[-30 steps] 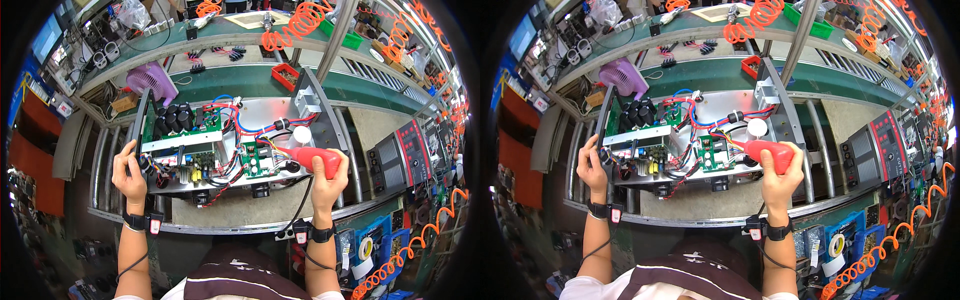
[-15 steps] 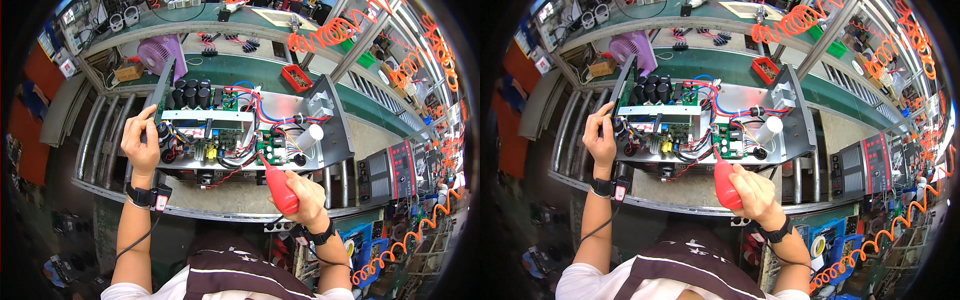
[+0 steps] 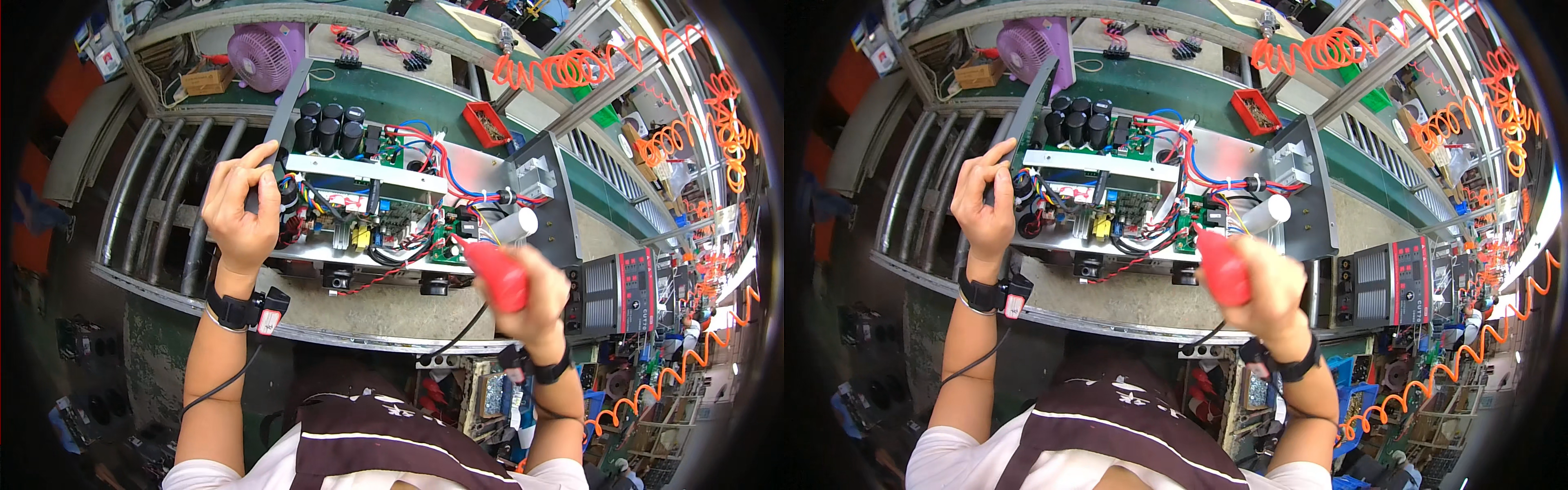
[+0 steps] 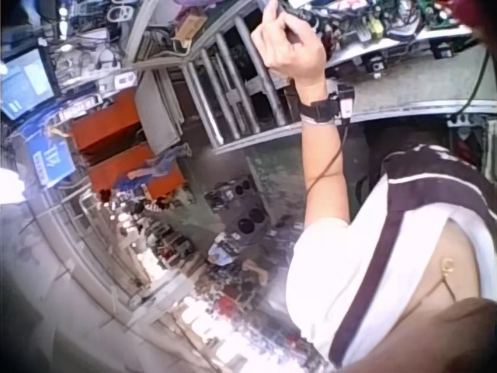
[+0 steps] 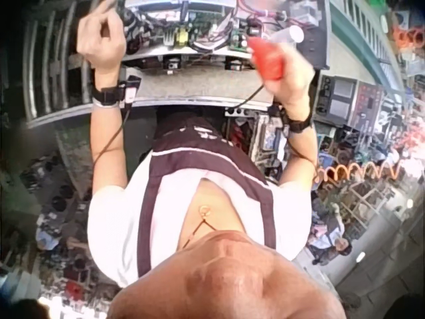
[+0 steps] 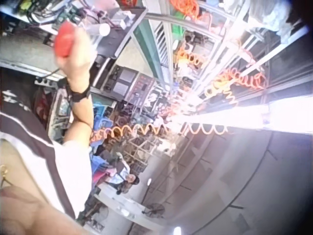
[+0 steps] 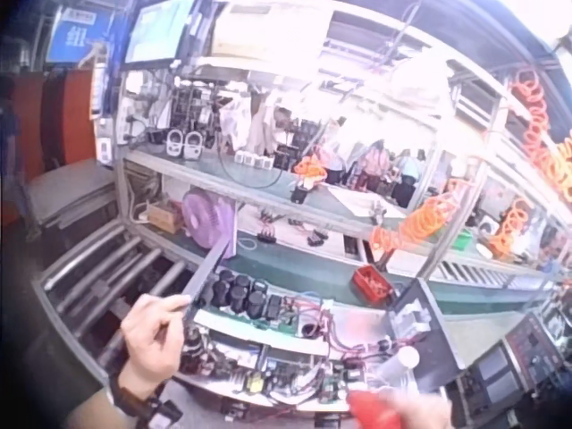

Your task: The person applies liquid from a red squeeze bottle to a circuit board, retrieves components from a box, and then uses a power screwdriver to fasten screws into the bottom of the machine.

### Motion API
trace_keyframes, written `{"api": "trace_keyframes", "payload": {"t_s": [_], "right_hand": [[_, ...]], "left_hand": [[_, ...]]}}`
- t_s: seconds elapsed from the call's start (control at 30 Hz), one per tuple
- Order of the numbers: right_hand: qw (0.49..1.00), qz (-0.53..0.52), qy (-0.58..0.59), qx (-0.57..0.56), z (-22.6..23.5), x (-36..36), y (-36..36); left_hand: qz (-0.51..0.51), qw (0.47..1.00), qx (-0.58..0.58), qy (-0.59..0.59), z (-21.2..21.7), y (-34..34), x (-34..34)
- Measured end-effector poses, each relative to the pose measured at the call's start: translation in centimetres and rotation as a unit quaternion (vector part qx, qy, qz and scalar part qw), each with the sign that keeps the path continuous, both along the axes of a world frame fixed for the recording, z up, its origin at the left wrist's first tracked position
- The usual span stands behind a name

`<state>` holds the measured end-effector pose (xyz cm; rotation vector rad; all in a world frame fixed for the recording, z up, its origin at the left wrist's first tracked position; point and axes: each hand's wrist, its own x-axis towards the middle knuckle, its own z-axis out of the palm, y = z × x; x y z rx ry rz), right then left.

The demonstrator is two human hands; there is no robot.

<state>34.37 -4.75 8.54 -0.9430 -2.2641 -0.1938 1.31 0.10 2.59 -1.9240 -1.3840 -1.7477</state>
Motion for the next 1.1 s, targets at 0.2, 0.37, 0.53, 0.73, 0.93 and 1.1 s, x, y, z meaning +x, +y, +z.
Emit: {"api": "trace_keyframes", "payload": {"t_s": [0.2, 0.37, 0.53, 0.73, 0.93, 1.1], "right_hand": [[0.981, -0.036, 0.048, -0.186, 3.2, -1.4, 6.1], [0.961, 0.0, 0.008, -0.275, 3.3, -2.4, 8.5], [0.951, 0.027, -0.038, -0.306, 4.0, -3.3, 8.9], [0.953, 0.06, -0.081, -0.286, 4.9, -4.0, 9.3], [0.948, 0.076, -0.074, -0.302, 4.9, -3.8, 9.8], [0.949, 0.052, -0.083, -0.299, 6.2, -3.8, 9.2]], "left_hand": [[-0.004, 1.0, 0.004, -0.001, -0.1, 0.1, -0.3], [-0.004, 1.0, 0.003, -0.001, -0.4, 0.0, -0.6], [-0.01, 1.0, 0.001, -0.004, -0.2, 0.1, -0.4], [-0.011, 1.0, 0.004, -0.004, 0.0, 0.0, -0.3], [-0.006, 1.0, -0.003, 0.0, -0.2, 0.0, -0.3], [-0.008, 1.0, -0.004, -0.005, 0.0, -0.1, -0.3]]}}
